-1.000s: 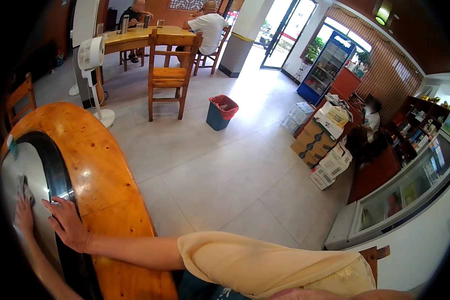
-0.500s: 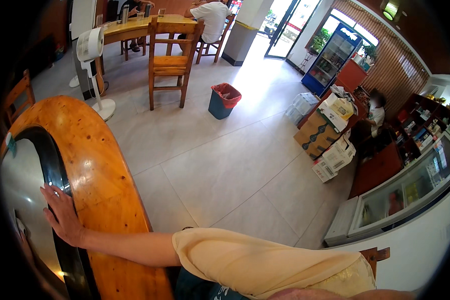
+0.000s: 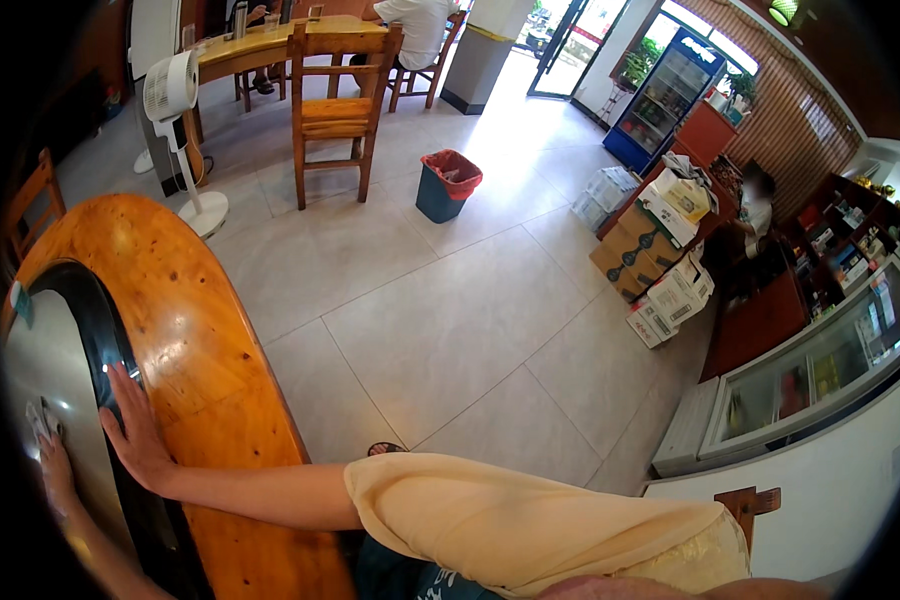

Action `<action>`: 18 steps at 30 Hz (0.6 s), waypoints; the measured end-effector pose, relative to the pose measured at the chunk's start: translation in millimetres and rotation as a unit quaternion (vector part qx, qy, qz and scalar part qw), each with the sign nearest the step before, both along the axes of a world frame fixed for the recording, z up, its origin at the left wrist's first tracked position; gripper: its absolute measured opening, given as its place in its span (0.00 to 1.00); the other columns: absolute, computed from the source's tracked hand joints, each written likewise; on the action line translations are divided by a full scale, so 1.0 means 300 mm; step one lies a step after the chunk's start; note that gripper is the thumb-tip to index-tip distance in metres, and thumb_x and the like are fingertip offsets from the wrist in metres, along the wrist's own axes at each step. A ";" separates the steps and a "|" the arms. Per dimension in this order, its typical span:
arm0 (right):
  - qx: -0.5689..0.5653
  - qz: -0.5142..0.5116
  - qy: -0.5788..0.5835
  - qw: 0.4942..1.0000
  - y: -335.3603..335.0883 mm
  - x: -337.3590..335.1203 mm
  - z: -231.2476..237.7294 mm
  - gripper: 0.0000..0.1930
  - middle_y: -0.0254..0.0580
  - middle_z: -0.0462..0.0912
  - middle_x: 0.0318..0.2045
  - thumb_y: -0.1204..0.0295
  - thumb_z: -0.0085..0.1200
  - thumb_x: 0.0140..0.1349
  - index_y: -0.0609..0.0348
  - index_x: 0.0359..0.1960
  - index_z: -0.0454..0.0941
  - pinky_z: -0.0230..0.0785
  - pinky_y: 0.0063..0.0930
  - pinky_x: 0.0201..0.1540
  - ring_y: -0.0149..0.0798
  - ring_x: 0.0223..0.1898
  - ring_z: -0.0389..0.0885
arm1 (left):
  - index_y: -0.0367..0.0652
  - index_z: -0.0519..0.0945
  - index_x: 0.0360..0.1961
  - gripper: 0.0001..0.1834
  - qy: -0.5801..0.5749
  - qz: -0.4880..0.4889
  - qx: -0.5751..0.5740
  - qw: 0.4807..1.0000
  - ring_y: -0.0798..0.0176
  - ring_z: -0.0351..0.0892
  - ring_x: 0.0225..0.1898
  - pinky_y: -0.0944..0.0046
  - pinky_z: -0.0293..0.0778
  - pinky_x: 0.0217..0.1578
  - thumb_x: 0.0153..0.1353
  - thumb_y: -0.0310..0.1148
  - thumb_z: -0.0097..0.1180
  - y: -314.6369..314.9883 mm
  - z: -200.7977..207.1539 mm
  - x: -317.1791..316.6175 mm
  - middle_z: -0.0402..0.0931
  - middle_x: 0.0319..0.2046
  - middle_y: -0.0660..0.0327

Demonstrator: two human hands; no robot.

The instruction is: The person wipes down a large circular wooden table with a rotating center using a cloth, then moves to a rectangular table to continue wiping it down.

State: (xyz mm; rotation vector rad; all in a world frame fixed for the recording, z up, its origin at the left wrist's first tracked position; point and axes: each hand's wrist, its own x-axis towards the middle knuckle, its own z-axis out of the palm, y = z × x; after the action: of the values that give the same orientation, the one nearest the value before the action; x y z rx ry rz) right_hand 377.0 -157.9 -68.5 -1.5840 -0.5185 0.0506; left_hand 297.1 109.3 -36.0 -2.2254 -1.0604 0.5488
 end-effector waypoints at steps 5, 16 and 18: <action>0.139 -0.015 0.047 0.989 0.054 -0.015 -0.005 0.33 0.53 0.46 0.70 0.53 0.35 0.71 0.62 0.69 0.46 0.33 0.36 0.71 0.49 0.72 0.41 | 0.54 0.51 0.70 0.34 -0.276 0.025 -0.080 0.957 0.39 0.55 0.65 0.40 0.52 0.63 0.66 0.57 0.30 0.176 -0.106 0.121 0.50 0.69 0.57; 0.311 0.094 0.202 0.924 0.000 0.076 -0.069 0.33 0.47 0.45 0.70 0.56 0.36 0.72 0.64 0.70 0.42 0.43 0.30 0.69 0.39 0.70 0.46 | 0.66 0.52 0.70 0.35 -0.321 -0.045 -0.171 0.930 0.42 0.46 0.70 0.31 0.35 0.64 0.62 0.62 0.30 -0.477 0.096 0.610 0.48 0.71 0.66; 0.309 0.099 0.209 0.922 0.002 0.078 -0.067 0.33 0.46 0.46 0.70 0.55 0.36 0.72 0.63 0.70 0.42 0.44 0.31 0.68 0.39 0.69 0.48 | 0.66 0.52 0.70 0.35 -0.322 -0.061 -0.180 0.928 0.41 0.46 0.70 0.31 0.35 0.63 0.61 0.62 0.30 -0.495 0.102 0.627 0.48 0.71 0.64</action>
State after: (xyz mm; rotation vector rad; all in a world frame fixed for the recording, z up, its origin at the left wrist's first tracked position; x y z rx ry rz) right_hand 400.5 -157.3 -88.7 -0.8607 -0.3095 0.3396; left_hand 485.1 -39.2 -5.5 -2.8783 -1.1845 -0.0775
